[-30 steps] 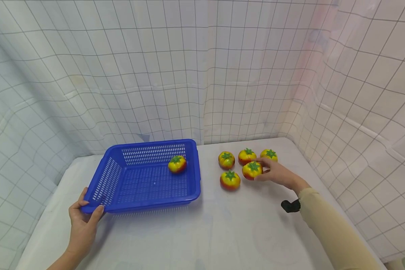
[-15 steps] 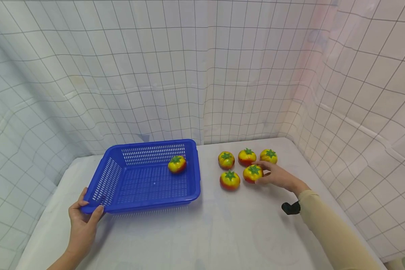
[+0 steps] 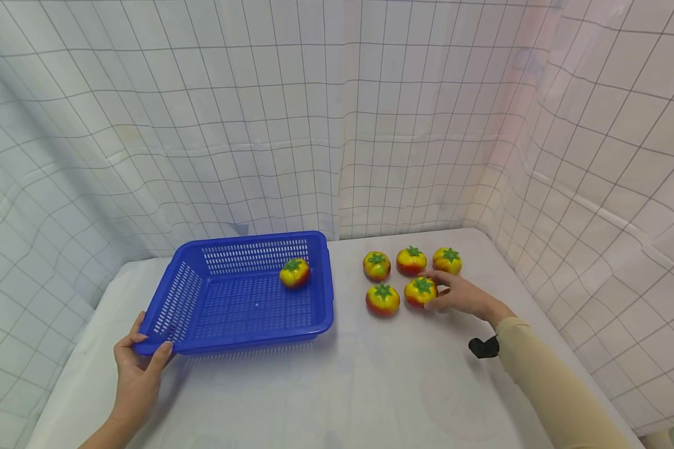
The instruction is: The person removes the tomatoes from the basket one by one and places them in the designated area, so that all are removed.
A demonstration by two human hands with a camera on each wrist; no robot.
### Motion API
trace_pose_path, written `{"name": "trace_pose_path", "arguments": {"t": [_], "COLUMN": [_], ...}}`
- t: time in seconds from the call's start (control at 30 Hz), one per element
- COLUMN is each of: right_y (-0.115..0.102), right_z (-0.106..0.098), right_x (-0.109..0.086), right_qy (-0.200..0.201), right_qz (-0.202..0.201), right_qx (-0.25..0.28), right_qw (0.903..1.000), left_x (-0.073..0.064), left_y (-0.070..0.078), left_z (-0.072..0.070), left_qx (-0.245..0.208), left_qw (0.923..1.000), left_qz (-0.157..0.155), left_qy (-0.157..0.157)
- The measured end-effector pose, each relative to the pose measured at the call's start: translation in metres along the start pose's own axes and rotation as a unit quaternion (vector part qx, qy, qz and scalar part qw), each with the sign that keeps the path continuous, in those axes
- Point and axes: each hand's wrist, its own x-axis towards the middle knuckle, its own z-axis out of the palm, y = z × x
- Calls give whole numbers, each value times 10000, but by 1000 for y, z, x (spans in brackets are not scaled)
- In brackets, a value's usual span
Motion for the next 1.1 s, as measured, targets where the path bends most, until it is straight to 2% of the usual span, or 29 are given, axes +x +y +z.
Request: {"name": "trace_pose_path", "arguments": {"t": [0.53, 1.1], "right_y": [2, 3], "right_z": [2, 3], "right_x": [-2, -2], "right_qy": [-157, -141], "right_qz": [-10, 26], "right_qx": [262, 202], "right_qw": [9995, 9997], "left_x": [0, 0], "left_y": [-1, -1], "left_z": [0, 0], "left_qx": [4, 1], "left_qw": [10000, 10000], "left_qz": [37, 38], "left_qy": [2, 19]}}
